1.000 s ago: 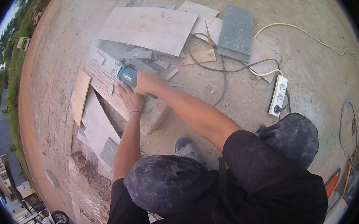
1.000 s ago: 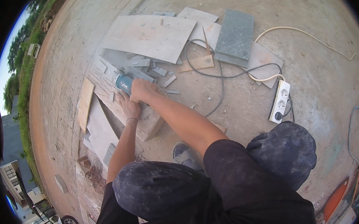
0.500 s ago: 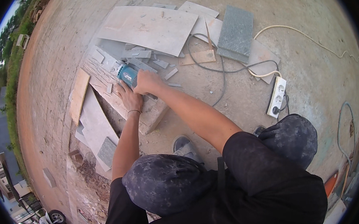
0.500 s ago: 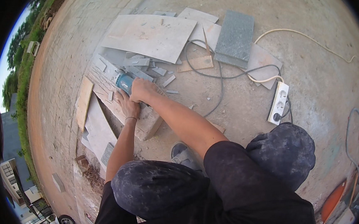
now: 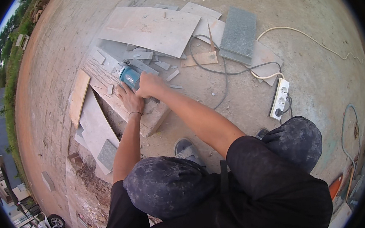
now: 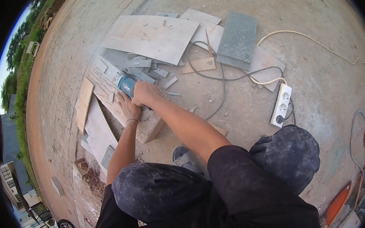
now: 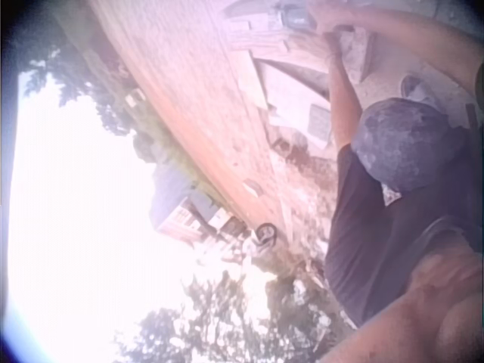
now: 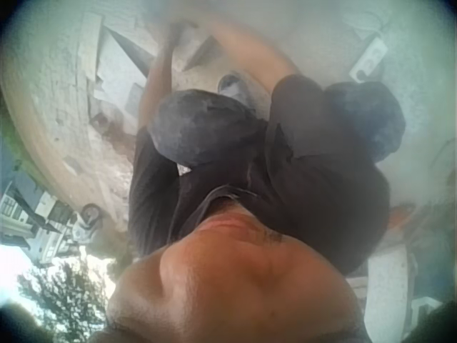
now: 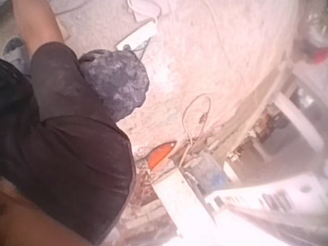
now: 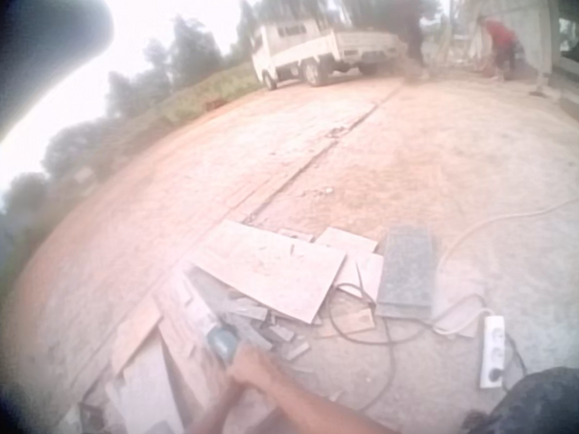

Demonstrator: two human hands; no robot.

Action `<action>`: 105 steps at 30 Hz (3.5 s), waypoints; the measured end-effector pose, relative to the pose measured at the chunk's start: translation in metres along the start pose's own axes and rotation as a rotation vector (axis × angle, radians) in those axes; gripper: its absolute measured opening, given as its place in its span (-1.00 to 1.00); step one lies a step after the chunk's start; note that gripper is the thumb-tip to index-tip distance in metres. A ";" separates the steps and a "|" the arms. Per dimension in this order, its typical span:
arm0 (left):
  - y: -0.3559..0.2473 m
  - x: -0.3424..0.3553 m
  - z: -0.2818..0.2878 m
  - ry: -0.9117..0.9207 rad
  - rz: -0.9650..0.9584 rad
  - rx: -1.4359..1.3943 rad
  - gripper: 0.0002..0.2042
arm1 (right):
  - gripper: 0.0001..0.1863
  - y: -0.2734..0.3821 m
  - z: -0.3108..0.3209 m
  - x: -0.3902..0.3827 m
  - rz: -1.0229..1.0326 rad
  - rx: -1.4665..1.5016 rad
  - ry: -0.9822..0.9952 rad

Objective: The person uses a power grinder to cut through stone tiles while holding them against a stone block, then handles and inspects the smaller cut pieces.

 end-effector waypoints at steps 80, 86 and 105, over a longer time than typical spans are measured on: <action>-0.004 -0.001 0.003 -0.060 0.061 -0.031 -0.43 | -0.27 -0.034 -0.003 -0.051 0.021 0.040 -0.066; -0.003 -0.001 0.001 -0.063 0.058 -0.019 -0.43 | -0.26 -0.037 -0.004 -0.055 0.009 0.034 -0.057; 0.000 0.002 0.001 -0.052 0.077 0.006 -0.43 | -0.30 -0.044 -0.003 -0.069 -0.009 0.064 -0.046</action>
Point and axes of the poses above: each hand's wrist, its own x-axis towards the middle knuckle, its own z-axis out of the back of the hand, y = z × x, the point moved 4 cm from there along x, towards the middle knuckle, and after that the axes turned 1 degree about -x, right-handed, at the moved point
